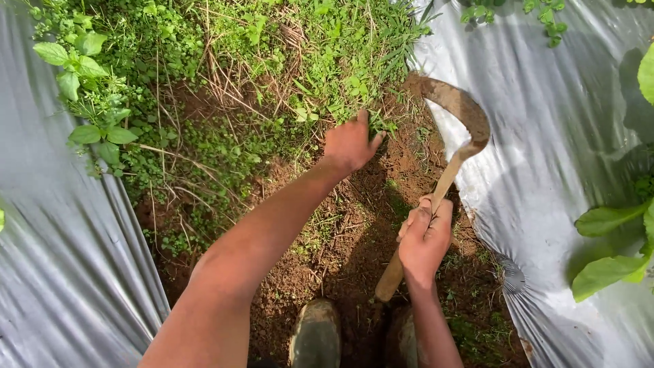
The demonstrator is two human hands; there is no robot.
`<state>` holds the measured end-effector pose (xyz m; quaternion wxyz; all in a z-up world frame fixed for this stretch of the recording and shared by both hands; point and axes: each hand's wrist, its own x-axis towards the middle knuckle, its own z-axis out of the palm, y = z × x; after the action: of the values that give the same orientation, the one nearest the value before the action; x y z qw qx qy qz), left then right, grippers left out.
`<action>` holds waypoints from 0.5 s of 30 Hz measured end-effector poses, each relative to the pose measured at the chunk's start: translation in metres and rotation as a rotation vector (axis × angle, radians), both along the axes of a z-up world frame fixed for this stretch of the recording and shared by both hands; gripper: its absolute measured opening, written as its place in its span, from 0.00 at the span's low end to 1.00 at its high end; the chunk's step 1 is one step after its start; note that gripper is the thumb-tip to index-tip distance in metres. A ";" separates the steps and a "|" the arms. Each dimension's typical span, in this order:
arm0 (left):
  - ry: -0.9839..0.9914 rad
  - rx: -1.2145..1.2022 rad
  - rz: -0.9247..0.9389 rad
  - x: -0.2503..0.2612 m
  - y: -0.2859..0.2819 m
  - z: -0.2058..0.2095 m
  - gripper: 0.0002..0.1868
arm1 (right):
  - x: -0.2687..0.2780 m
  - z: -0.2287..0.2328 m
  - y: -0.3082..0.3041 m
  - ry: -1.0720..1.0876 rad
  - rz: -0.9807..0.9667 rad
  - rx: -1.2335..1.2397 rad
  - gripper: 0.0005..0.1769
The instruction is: The person walks between rows of leafy green vegetables in a field and uses a hoe to remove weeds from the soil. They repeatedly strike the ground with the tool and pull out the uprooted weeds by hand.
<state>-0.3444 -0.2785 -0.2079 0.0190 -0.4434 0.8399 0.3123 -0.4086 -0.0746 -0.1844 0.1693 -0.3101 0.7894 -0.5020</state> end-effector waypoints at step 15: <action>-0.172 -0.114 -0.157 -0.012 -0.007 -0.055 0.20 | -0.003 -0.015 0.011 0.059 -0.003 -0.089 0.14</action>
<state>-0.3569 -0.2851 -0.2630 0.0902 -0.4020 0.8836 0.2225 -0.4119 -0.0636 -0.1991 0.1312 -0.3306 0.7716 -0.5273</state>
